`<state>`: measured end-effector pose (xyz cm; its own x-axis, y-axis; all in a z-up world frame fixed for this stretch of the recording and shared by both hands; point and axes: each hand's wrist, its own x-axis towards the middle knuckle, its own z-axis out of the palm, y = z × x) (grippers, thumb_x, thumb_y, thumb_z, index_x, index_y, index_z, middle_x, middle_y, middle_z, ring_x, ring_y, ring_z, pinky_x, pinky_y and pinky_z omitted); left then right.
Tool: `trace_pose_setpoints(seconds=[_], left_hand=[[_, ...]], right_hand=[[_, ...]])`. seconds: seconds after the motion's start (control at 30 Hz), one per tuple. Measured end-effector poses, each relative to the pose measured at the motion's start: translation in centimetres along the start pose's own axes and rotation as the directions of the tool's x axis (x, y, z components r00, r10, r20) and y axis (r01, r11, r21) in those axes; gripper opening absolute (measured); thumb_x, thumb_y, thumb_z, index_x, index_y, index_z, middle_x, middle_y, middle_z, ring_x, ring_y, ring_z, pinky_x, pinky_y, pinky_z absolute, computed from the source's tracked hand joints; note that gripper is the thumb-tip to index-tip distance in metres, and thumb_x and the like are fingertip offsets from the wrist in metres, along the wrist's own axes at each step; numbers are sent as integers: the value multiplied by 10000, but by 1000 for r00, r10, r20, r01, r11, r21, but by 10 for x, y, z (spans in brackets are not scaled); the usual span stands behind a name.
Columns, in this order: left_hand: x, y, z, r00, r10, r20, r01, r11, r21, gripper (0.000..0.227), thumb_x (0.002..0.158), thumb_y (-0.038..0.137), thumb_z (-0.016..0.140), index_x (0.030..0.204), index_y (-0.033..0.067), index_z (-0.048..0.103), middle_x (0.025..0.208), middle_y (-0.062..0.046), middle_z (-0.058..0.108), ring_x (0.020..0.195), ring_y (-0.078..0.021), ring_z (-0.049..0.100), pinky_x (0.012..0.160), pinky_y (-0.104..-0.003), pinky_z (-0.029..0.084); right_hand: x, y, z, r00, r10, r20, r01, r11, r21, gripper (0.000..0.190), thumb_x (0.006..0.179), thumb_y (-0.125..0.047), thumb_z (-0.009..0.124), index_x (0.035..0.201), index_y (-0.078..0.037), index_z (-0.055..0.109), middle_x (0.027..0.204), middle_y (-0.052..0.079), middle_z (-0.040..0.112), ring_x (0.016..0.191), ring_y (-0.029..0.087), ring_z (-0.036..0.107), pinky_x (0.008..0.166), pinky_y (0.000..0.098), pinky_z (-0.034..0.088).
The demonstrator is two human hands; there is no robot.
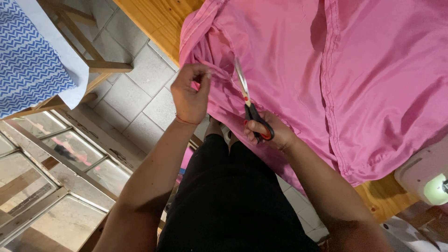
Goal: The person uses scissors to cut a pink fabric garment laid on a wooden table. They trim seams and edges, then fold and smooth the fabric. Finally, they cut a long strip of pink fabric into smaller pieces.
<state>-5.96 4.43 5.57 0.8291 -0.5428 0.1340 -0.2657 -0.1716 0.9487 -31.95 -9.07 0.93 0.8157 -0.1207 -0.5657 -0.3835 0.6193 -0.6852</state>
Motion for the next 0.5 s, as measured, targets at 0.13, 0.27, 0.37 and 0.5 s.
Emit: trace_pose_setpoints(seconds=[0.13,0.27,0.37,0.5], left_hand=[[39,-4,-46,949,204,-240,-168,972,163,717,937,-185,585,1577,130,653,1573,-98,652,1538,-315,613,1181,-485,604],[80,-35,-68,970,236,-64,-198,911,361,733,1059,-13,645,1773,50,492,1804,-192,453,1741,-408,422,1500,-664,406],[106,-65,-47,973,104,208,-173,921,348,569,1142,139,861,1637,5,615,1521,-218,685,1373,-388,670,1187,-555,579],[140,-131,-22,936,-66,347,-119,866,485,310,980,101,912,1278,104,827,1127,-77,856,1000,-268,815,879,-410,637]], right_hand=[[-66,-41,-8,991,-115,-74,109,991,-75,344,1019,-280,890,1097,45,809,848,181,831,685,274,791,640,375,645],[-143,-45,-23,807,-179,-563,6,955,-295,542,854,-58,982,1356,68,823,1165,190,915,1042,221,862,954,351,734],[-210,-15,-27,616,-175,-768,-35,968,-248,546,1051,-79,846,1579,22,748,1230,147,874,1088,197,816,912,347,696],[-293,82,-49,124,-305,-944,-577,752,-319,280,1132,-315,713,1022,-78,611,852,92,612,789,286,563,733,503,395]])
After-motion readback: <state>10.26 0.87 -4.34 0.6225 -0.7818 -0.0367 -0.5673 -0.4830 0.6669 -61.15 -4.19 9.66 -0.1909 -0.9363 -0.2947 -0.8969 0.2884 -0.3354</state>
